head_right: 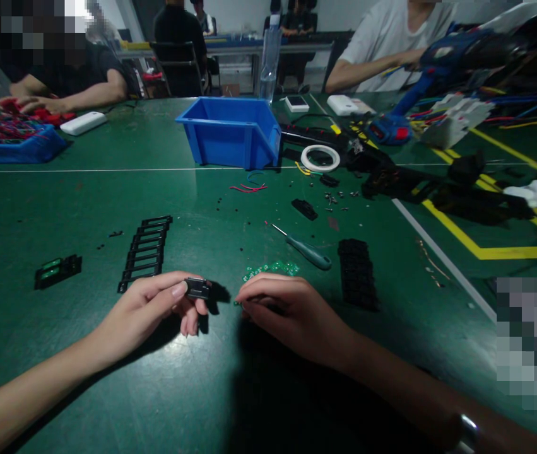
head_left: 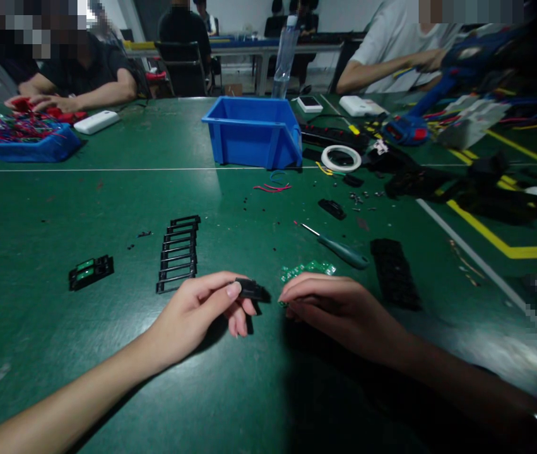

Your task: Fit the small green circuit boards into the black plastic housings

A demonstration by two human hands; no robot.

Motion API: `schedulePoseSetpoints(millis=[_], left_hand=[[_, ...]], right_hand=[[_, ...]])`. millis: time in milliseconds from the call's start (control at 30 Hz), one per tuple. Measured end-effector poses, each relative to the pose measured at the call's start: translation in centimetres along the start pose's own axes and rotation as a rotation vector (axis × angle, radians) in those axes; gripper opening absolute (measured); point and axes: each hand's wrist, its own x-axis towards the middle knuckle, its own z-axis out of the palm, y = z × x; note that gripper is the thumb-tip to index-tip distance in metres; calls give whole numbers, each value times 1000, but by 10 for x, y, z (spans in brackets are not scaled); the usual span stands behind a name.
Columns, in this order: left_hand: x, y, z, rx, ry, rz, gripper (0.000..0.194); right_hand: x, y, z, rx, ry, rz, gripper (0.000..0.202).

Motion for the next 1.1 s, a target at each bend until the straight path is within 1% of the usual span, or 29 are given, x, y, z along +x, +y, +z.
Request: schedulePoseSetpoints(millis=[133,267,600,900,1100], left_hand=[[1,-1,-1,-6,-7,17,36],[0,-3,-2,17,-20,-1,43],[-1,-6,-3,-28,-11,-5,53],[-1,-8,-4,-39,13,-20,54],[-2,-9,-5,-39,-9,-7,57]], right_hand=[[0,-1,1,1,5,5,15],[-1,-1,0,-8,3,15,15],[0,-1,0,-5,-5,15,14],[1,-1,0,-9,2,-6,15],[0,-2,0,-28,2,-2,15]])
